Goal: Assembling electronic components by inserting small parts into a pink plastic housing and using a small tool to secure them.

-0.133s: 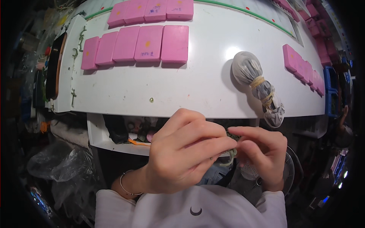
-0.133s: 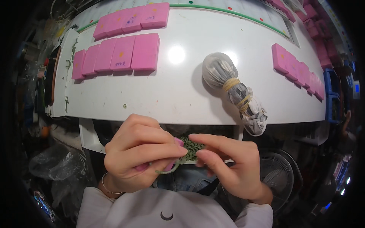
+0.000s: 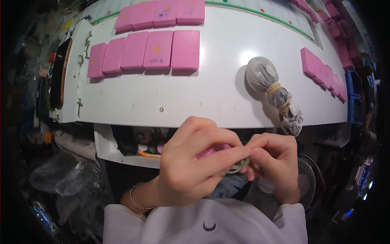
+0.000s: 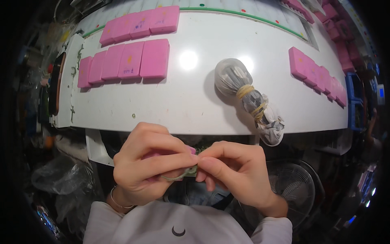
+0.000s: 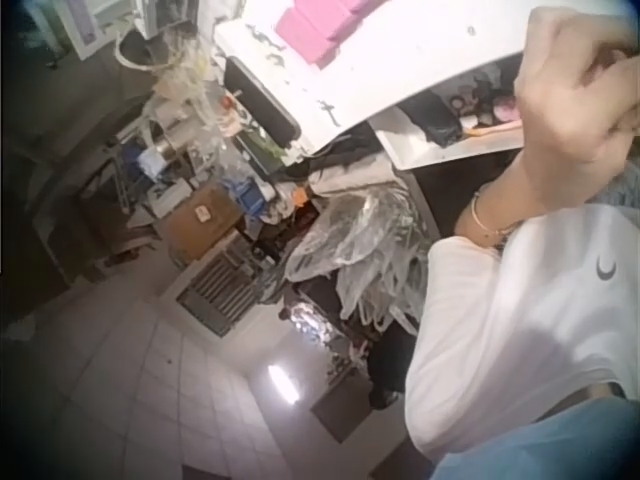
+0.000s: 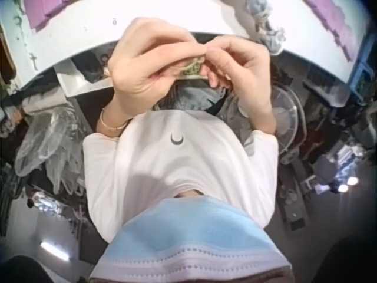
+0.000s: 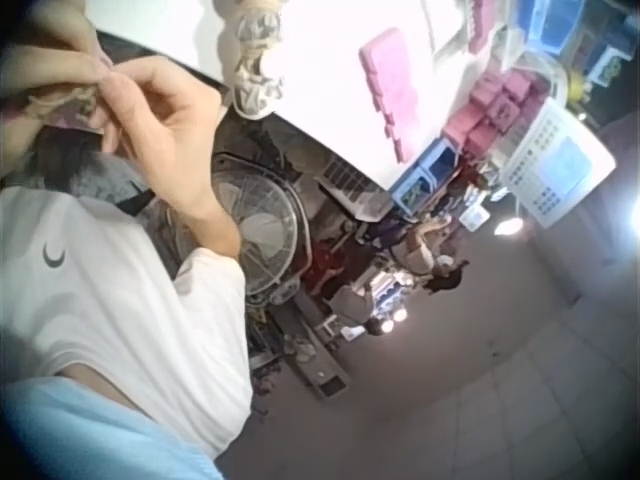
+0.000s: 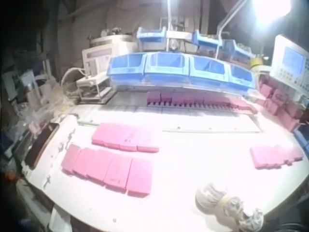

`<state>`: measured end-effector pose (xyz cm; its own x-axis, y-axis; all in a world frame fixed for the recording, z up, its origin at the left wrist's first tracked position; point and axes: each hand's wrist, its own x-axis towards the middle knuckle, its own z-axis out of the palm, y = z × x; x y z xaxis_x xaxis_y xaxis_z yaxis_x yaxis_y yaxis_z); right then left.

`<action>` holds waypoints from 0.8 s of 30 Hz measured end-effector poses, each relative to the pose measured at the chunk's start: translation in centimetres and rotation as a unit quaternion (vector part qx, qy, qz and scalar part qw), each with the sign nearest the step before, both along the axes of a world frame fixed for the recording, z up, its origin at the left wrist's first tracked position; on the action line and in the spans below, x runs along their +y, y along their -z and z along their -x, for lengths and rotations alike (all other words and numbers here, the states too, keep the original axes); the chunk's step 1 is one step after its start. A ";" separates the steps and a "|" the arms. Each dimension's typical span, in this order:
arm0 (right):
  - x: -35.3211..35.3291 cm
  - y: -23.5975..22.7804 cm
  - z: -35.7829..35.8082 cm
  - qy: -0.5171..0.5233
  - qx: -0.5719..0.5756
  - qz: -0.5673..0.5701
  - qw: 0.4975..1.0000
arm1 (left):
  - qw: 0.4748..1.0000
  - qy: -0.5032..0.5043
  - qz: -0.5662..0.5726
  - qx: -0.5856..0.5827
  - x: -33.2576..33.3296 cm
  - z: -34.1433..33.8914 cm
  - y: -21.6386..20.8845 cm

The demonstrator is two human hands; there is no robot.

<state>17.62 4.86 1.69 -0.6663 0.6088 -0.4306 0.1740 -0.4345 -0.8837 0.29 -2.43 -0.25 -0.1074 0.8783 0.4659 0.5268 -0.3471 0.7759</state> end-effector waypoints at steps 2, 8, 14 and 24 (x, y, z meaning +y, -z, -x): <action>0.3 0.5 0.4 -0.001 0.094 0.088 0.992 | 1.000 -0.007 0.004 -0.004 0.0 0.1 -0.2; -0.4 0.5 0.6 0.047 0.060 -0.007 0.997 | 0.988 -0.052 0.098 -0.109 -0.6 1.0 -0.9; -0.6 0.4 0.9 0.072 0.042 -0.105 0.991 | 0.976 -0.034 0.099 -0.191 -1.3 1.0 -1.0; -0.3 1.1 0.4 0.083 0.053 -0.110 0.989 | 0.981 -0.043 0.080 -0.172 -1.0 0.9 -0.9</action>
